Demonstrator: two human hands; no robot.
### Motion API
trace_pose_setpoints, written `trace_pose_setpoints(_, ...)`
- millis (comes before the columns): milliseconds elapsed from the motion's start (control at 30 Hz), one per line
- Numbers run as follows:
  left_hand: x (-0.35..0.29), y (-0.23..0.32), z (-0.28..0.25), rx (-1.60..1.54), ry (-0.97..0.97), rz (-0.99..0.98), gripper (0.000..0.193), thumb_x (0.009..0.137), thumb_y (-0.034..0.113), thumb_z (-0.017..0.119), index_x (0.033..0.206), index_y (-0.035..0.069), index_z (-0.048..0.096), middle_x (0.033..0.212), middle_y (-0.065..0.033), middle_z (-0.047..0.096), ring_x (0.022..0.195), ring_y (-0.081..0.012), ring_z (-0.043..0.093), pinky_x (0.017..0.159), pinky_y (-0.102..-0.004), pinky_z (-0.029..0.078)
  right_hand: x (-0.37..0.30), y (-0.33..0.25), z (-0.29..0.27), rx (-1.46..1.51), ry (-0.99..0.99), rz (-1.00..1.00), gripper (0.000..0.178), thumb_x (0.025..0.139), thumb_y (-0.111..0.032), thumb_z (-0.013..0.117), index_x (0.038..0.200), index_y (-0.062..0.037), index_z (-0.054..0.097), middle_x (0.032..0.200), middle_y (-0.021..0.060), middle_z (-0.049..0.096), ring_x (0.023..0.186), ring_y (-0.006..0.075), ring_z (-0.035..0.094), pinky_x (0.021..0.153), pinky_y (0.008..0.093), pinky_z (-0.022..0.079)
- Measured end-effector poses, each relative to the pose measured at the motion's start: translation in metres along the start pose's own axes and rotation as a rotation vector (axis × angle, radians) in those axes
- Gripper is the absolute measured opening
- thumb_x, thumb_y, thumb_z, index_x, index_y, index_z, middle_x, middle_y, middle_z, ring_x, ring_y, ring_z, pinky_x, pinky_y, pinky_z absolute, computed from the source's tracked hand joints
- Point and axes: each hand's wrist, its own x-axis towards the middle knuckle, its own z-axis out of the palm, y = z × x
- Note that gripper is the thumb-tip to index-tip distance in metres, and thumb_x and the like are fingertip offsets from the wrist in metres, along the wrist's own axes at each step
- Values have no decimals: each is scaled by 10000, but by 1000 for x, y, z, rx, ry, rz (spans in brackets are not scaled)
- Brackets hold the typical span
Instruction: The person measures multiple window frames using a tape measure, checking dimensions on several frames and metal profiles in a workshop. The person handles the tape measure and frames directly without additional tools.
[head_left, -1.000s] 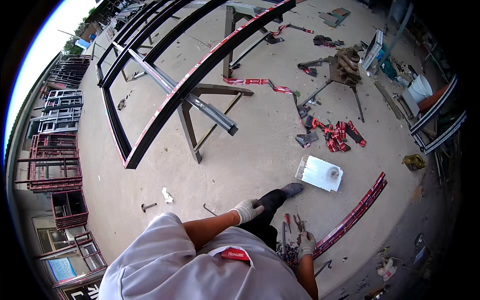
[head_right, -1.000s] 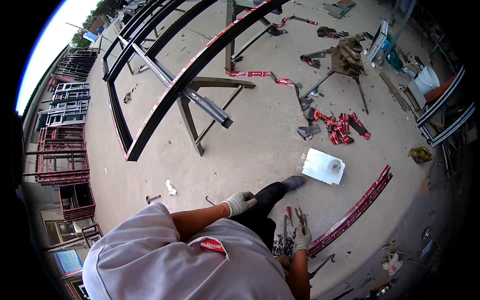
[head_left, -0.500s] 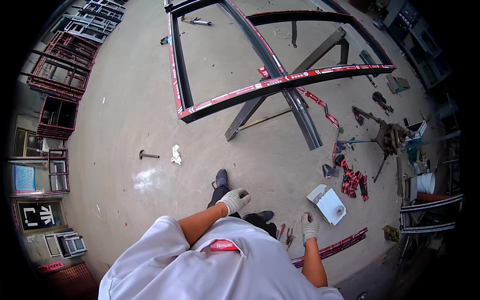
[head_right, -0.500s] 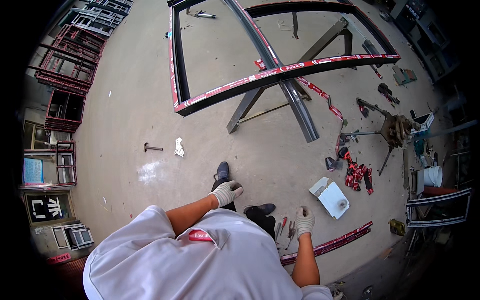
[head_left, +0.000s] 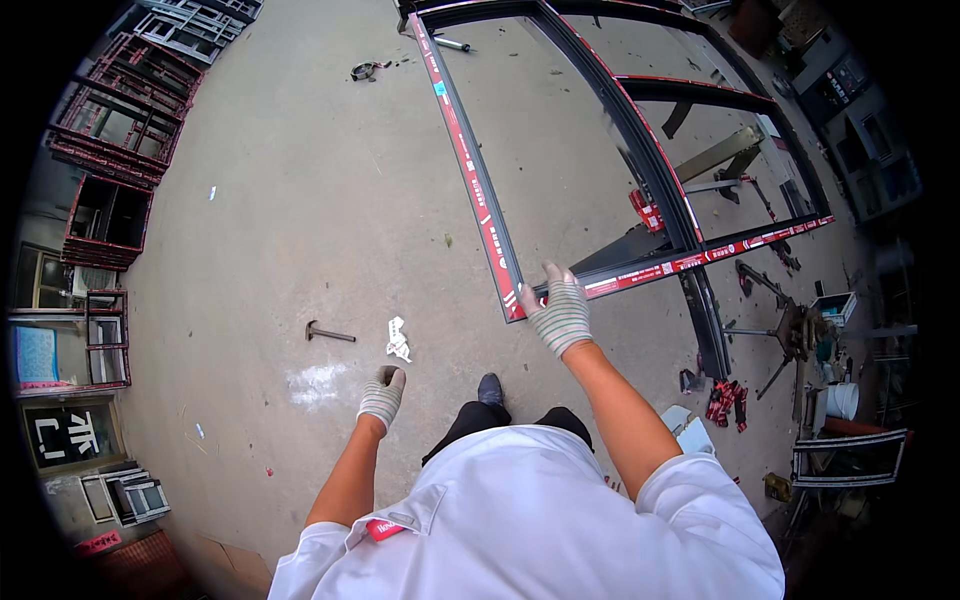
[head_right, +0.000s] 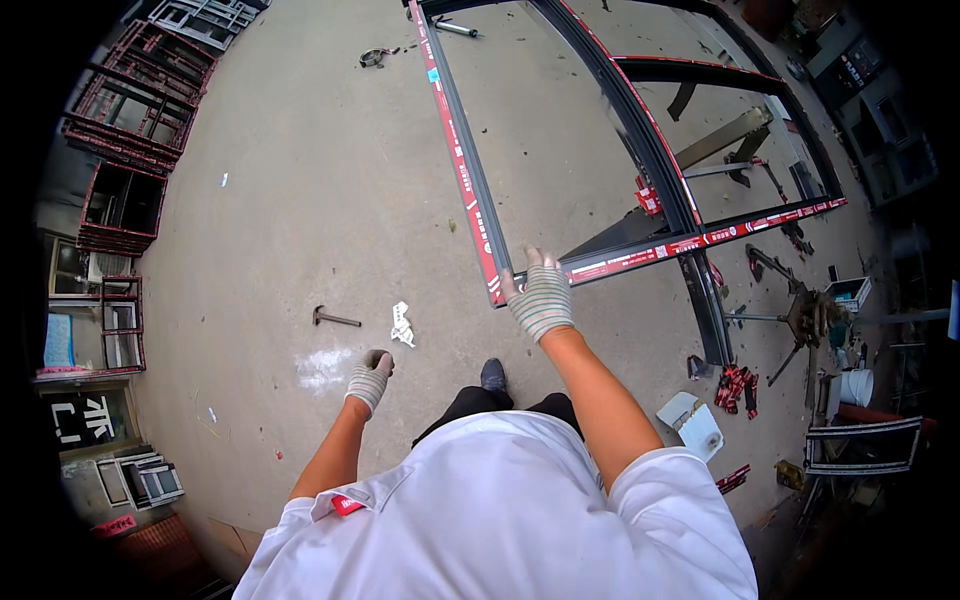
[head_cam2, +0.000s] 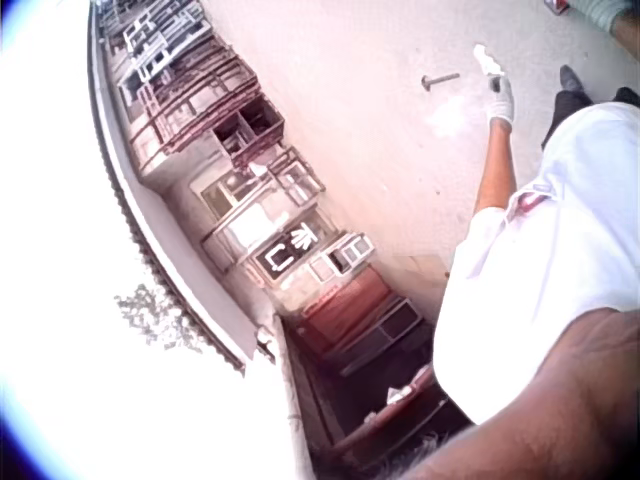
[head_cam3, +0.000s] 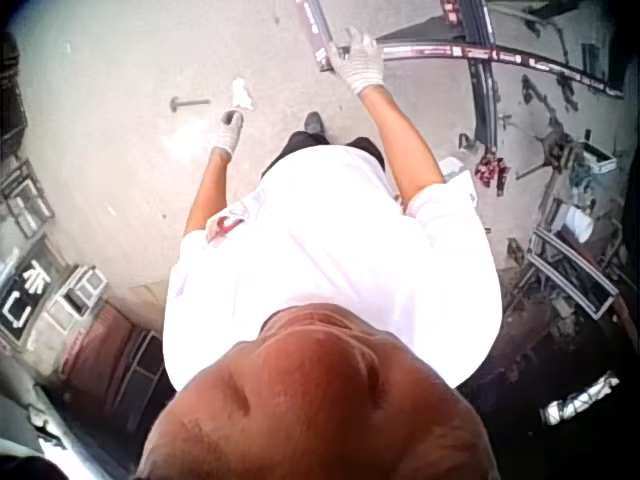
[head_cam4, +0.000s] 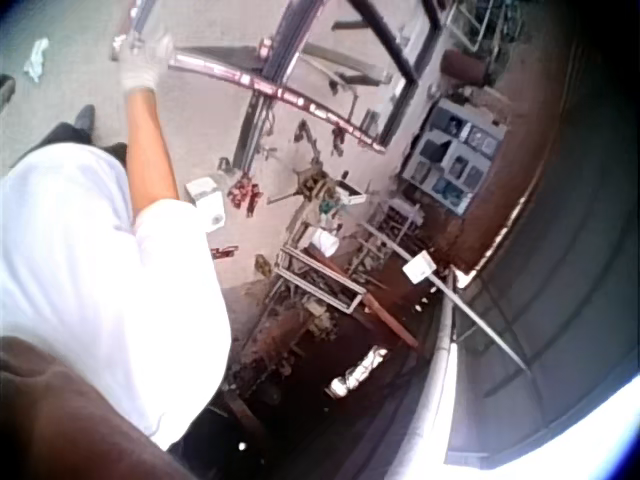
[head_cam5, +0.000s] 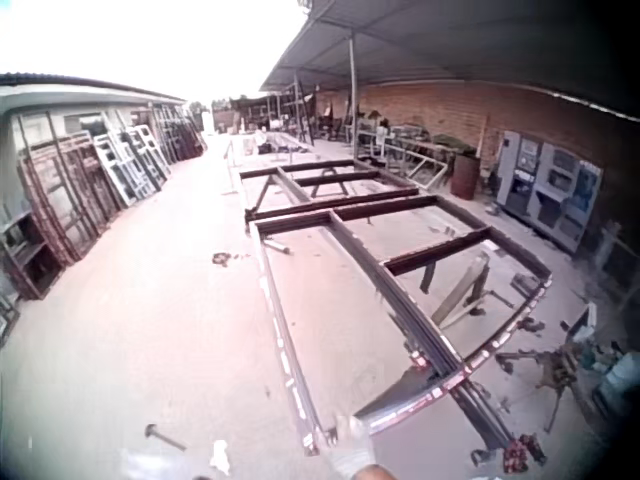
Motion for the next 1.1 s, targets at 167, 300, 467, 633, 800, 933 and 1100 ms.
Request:
trace_pose_setpoints(167,24,33,-63,-206,88,51,233,985,183,594,1099,-15,637,911,-91,691,807,-153,647,751,-293,541,45,-53,88,-203,-277,193,784,858,-274,676,1450,76,301,1197,269,566,1077,391,594,936,476,501)
trace_pose_setpoints(300,51,60,-82,-200,-1,42,238,983,175,595,1115,-21,626,933,-92,685,812,-147,635,760,-300,533,54,-45,118,-312,-293,196,746,868,-185,654,1454,88,282,1211,266,536,1040,378,571,914,460,489)
trace_pose_setpoints(467,142,96,-94,-159,-142,75,225,974,179,615,1095,-9,632,952,-53,679,843,-118,615,779,-277,508,53,-47,122,-262,-256,173,734,859,-151,642,1451,90,282,1166,268,549,1016,396,564,913,472,470)
trace_pose_setpoints(633,261,173,-127,8,-250,121,277,973,164,603,1158,-41,626,996,-107,700,889,-161,652,826,-294,530,69,-69,110,-204,-318,283,784,811,-136,668,1455,90,283,1127,286,557,956,396,564,867,483,467)
trace_pose_setpoints(800,352,241,-150,119,-276,204,292,970,181,610,1168,-34,620,986,-106,697,889,-164,653,825,-305,532,117,-74,128,-221,-234,335,745,809,-118,687,1432,79,327,1108,266,565,948,406,565,843,501,466)
trace_pose_setpoints(933,436,272,-167,19,-192,244,300,970,186,608,1174,-34,608,972,-98,690,872,-156,648,814,-302,531,183,-76,164,-233,-250,365,732,823,-154,709,1430,47,352,1118,252,573,981,394,574,862,505,480)
trace_pose_setpoints(1100,552,350,-186,88,-111,347,342,963,207,624,1209,-28,590,1004,-97,678,874,-150,639,811,-303,528,281,-89,198,-284,-222,343,712,842,-205,702,1426,33,369,1123,231,581,972,378,582,853,490,489)
